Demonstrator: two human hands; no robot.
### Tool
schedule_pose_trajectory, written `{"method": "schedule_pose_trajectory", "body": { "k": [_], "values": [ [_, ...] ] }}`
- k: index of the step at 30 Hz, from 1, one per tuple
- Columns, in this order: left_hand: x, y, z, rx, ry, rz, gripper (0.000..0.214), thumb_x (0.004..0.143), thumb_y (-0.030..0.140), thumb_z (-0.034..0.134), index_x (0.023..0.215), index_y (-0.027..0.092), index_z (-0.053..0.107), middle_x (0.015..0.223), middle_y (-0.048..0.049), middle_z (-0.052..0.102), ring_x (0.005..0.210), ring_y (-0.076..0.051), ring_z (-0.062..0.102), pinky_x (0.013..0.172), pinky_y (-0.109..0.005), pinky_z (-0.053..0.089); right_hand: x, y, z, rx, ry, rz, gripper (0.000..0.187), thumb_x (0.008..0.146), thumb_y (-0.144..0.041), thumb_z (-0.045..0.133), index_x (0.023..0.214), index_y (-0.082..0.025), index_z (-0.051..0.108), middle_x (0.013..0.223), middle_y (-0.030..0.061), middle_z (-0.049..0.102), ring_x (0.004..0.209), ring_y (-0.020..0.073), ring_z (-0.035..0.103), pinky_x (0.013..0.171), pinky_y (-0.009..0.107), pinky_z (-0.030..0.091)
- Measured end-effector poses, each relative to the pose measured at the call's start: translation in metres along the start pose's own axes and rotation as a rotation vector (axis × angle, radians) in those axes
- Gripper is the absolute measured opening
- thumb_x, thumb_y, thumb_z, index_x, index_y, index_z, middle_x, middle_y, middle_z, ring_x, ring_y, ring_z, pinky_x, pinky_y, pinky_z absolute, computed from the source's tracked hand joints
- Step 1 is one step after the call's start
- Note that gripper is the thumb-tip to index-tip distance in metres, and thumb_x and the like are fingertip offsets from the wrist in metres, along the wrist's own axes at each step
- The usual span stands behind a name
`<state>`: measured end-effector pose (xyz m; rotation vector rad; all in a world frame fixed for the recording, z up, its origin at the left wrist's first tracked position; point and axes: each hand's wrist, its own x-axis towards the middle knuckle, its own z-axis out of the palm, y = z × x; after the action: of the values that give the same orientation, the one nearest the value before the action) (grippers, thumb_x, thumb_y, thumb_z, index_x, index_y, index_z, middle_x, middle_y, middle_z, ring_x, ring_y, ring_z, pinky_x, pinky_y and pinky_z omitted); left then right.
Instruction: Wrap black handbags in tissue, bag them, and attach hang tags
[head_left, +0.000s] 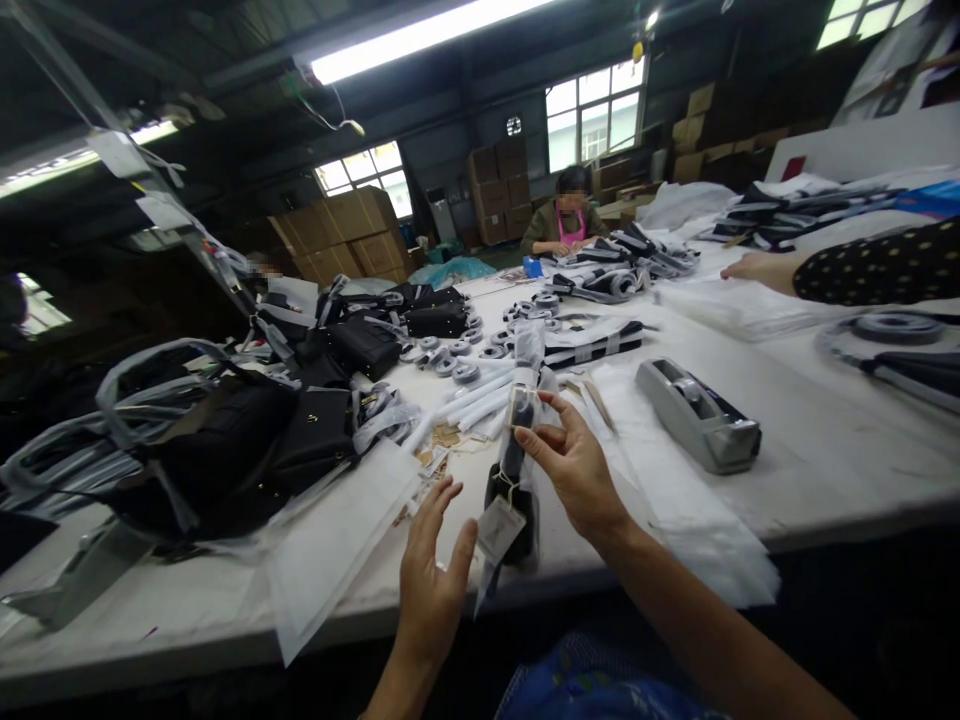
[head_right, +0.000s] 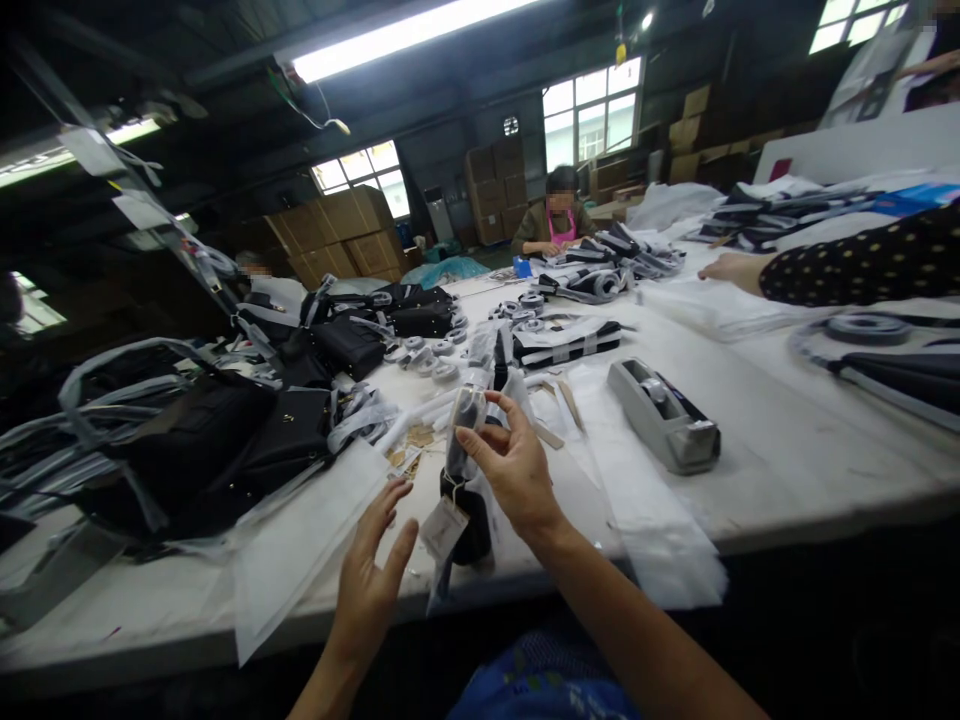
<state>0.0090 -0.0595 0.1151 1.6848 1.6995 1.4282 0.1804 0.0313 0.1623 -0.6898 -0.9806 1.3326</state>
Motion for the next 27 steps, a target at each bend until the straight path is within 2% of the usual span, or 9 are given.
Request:
{"method": "schedule_pose_trajectory", "body": {
  "k": [3,6,10,13,16,19,22,24,27],
  "values": [
    [0.026,0.023,0.005,0.076,-0.004,0.272,0.038,0.094,0.032,0.059,0.131,0.027,0.061,0.140,-0.0074,0.058,0.134,-0.026,0.048,0.115,-0.047,0.034,-0.002,-0.003,0.007,-0.097,-0.030,-0.033,0.065,0.076,-0.039,0.080,0.132,-0.025,0.050,0.091,0.0020,0.078,0.088,0.0202,0.073,0.081,0.030,0.057],
    [0.040,0.032,0.026,0.028,0.009,0.312,0.029,0.096,0.030,0.055,0.122,0.024,0.067,0.125,-0.0078,0.068,0.121,-0.024,0.059,0.107,-0.041,0.044,-0.001,-0.002,0.013,-0.157,-0.029,-0.077,0.064,0.076,-0.040,0.080,0.132,-0.026,0.052,0.092,0.0019,0.077,0.088,0.0206,0.073,0.081,0.031,0.058],
    [0.039,0.018,0.042,-0.042,-0.065,0.206,0.029,0.100,0.034,0.048,0.108,0.024,0.074,0.114,-0.0068,0.072,0.111,-0.023,0.065,0.101,-0.039,0.048,0.006,0.001,0.014,-0.183,-0.033,-0.075,0.063,0.077,-0.040,0.079,0.132,-0.026,0.052,0.092,0.0018,0.077,0.084,0.0205,0.073,0.075,0.030,0.058],
    [0.027,0.000,0.038,-0.153,-0.118,0.094,0.039,0.101,0.041,0.043,0.131,0.025,0.062,0.139,-0.0069,0.060,0.133,-0.024,0.051,0.113,-0.040,0.038,0.015,0.002,0.009,-0.200,-0.137,-0.057,0.059,0.082,-0.043,0.073,0.134,-0.025,0.050,0.091,0.0014,0.077,0.083,0.0203,0.072,0.077,0.032,0.057],
    [0.012,-0.015,0.038,-0.265,-0.139,-0.009,0.060,0.098,0.050,0.045,0.152,0.025,0.035,0.158,-0.0078,0.036,0.146,-0.026,0.033,0.117,-0.040,0.032,0.020,0.009,-0.005,-0.268,-0.255,-0.081,0.053,0.092,-0.047,0.061,0.138,-0.024,0.049,0.100,0.0036,0.076,0.095,0.0210,0.071,0.090,0.037,0.054],
    [-0.001,-0.023,0.046,-0.322,-0.104,-0.158,0.096,0.083,0.051,0.069,0.157,0.029,0.014,0.161,-0.0106,0.030,0.144,-0.029,0.036,0.113,-0.041,0.038,0.014,0.035,-0.031,-0.378,-0.111,-0.082,0.047,0.094,-0.052,0.054,0.130,-0.022,0.057,0.112,0.0076,0.074,0.108,0.0233,0.067,0.101,0.041,0.048],
    [-0.006,-0.027,0.057,-0.371,-0.071,-0.329,0.115,0.073,0.041,0.080,0.157,0.032,0.001,0.156,-0.0116,0.039,0.134,-0.027,0.050,0.106,-0.039,0.046,-0.005,0.073,-0.062,-0.465,0.080,0.050,0.051,0.085,-0.059,0.061,0.118,-0.020,0.065,0.125,0.0122,0.067,0.120,0.0288,0.061,0.106,0.045,0.045],
    [-0.006,-0.028,0.061,-0.361,-0.081,-0.388,0.109,0.073,0.040,0.079,0.157,0.028,0.010,0.145,-0.0120,0.054,0.123,-0.025,0.060,0.101,-0.037,0.049,-0.020,0.094,-0.076,-0.423,0.164,0.196,0.068,0.074,-0.063,0.071,0.125,-0.018,0.063,0.138,0.0159,0.059,0.129,0.0323,0.054,0.109,0.046,0.042],
    [-0.003,-0.032,0.061,-0.313,-0.080,-0.380,0.074,0.074,0.046,0.076,0.138,0.019,0.051,0.120,-0.0113,0.071,0.112,-0.027,0.067,0.098,-0.037,0.051,-0.037,0.106,-0.080,-0.184,0.212,0.408,0.101,0.067,-0.063,0.078,0.148,-0.014,0.041,0.151,0.0195,0.044,0.137,0.0306,0.045,0.113,0.043,0.037]
  ]
}}
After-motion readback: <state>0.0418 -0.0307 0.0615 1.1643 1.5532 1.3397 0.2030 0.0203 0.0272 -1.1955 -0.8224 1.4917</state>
